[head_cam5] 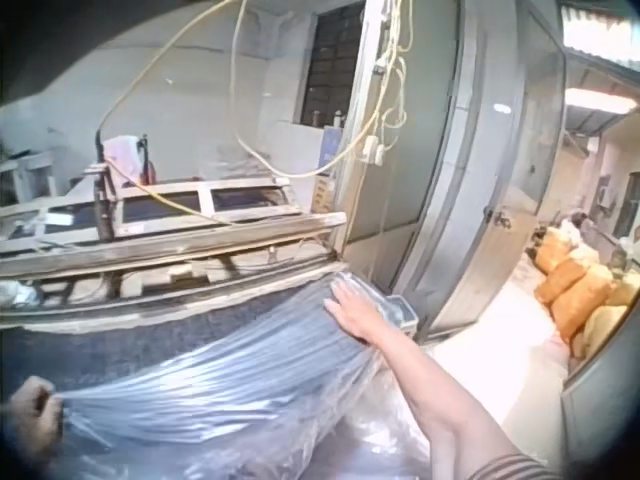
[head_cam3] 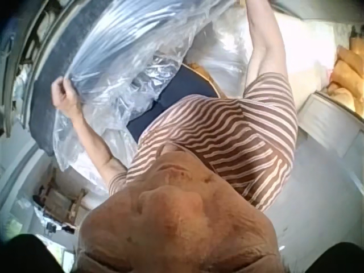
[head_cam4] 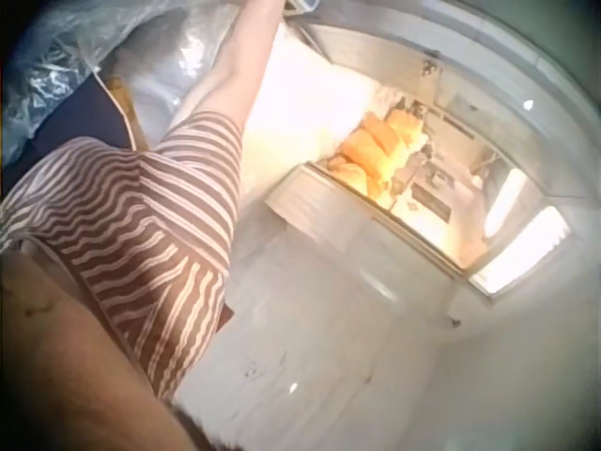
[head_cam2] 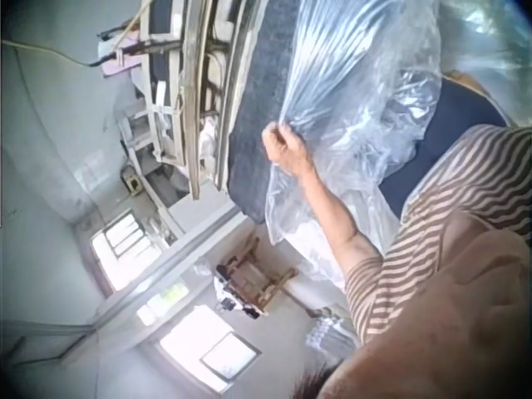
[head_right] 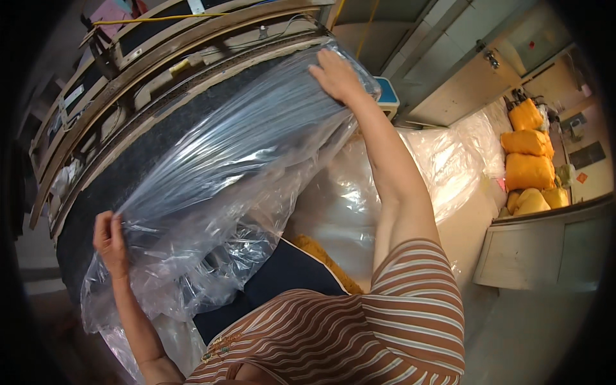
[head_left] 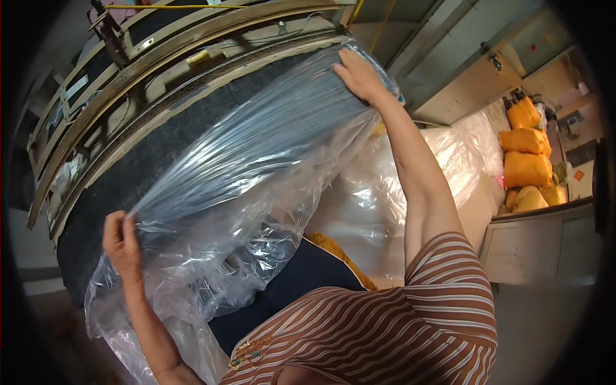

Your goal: The person wraps a large, dark-colored mattress with a clear plastic sheet. They repeatedly pull the plastic over the mattress, smooth it down, and adjust the edges to ensure full coverage. The person works methodically around the mattress, handling the plastic with both hands to secure it in place.

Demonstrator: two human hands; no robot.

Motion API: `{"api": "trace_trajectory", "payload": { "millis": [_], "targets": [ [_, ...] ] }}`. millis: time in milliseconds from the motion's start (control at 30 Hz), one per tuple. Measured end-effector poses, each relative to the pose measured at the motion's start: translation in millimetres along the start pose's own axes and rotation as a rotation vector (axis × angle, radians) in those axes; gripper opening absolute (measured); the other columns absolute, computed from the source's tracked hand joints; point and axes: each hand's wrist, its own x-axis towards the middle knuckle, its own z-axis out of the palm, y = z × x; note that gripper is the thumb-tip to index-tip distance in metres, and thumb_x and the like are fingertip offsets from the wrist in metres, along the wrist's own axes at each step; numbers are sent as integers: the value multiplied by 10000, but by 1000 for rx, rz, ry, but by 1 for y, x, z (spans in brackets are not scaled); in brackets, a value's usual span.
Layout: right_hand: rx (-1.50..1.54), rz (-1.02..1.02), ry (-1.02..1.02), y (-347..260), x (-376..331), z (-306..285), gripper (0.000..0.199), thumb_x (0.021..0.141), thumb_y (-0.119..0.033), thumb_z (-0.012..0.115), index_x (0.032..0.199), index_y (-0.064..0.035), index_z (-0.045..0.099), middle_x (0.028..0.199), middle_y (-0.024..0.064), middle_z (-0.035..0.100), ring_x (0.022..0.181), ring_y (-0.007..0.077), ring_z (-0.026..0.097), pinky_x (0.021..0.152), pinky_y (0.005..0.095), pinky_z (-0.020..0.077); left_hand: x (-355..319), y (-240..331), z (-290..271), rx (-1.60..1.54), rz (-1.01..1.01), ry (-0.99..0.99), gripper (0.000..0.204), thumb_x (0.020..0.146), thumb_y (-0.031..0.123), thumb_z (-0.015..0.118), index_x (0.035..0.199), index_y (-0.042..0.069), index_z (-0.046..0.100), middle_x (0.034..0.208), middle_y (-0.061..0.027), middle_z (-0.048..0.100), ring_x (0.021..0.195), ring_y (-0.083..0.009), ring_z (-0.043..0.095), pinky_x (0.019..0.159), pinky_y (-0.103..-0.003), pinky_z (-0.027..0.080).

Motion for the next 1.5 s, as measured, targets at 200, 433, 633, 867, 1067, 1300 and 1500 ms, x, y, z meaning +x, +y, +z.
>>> {"api": "trace_trajectory", "payload": {
  "millis": [200, 433, 633, 867, 1067, 1300, 1500],
  "targets": [
    [81, -469, 141, -125, -76, 10, 523, 916, -364, 495, 1262, 27, 471, 1346, 180, 459, 1219, 344, 429, 998, 432, 350, -77, -93, -169, 257, -97, 284, 92, 940, 85, 560, 955, -6, 560, 875, -24, 525, 818, -89, 480, 800, -197, 394],
    [103, -408, 279, -126, -50, 16, 362, 864, -281, 582, 1108, -14, 581, 1147, 127, 605, 1014, 314, 547, 847, 418, 447, -152, -39, -204, 491, 77, 387, 69, 896, 13, 597, 926, -27, 549, 849, -43, 493, 796, -135, 467, 763, -246, 404],
    [193, -50, 250, -105, -18, 16, 206, 790, -244, 678, 924, -90, 653, 841, 79, 655, 835, 275, 607, 720, 401, 477, -227, -41, -172, 407, -78, 417, 86, 857, -23, 618, 926, -3, 570, 831, -39, 506, 737, -134, 453, 684, -238, 396],
    [658, -25, 5, -80, 21, 25, 190, 799, -226, 676, 849, -43, 668, 817, 47, 661, 771, 133, 598, 720, 286, 463, -214, -77, -162, 357, -530, 212, 207, 928, 149, 522, 978, -33, 606, 915, -29, 579, 788, -135, 500, 736, -268, 427],
    [1214, 135, 370, -151, 46, -7, 193, 912, -198, 544, 948, -11, 511, 796, 68, 629, 713, 144, 578, 669, 300, 456, -67, -85, -167, -474, -534, 749, 441, 971, 265, 484, 1310, -17, 477, 1297, -111, 517, 1184, -202, 481, 991, -298, 348],
    [687, 279, 623, -124, 76, 74, 149, 873, -173, 560, 896, -28, 537, 807, 157, 636, 757, 314, 605, 727, 390, 464, 32, -210, -119, 157, -326, 359, 345, 941, 316, 538, 1067, 15, 650, 937, -31, 651, 881, -99, 551, 807, -238, 413],
    [453, 182, 637, -116, 102, 83, 160, 840, -209, 630, 870, -52, 624, 908, 152, 614, 846, 321, 590, 786, 396, 456, 88, -217, -94, -9, -280, 465, 346, 923, 352, 575, 929, 14, 652, 799, -13, 597, 780, -90, 505, 749, -227, 405]
  ]
}}
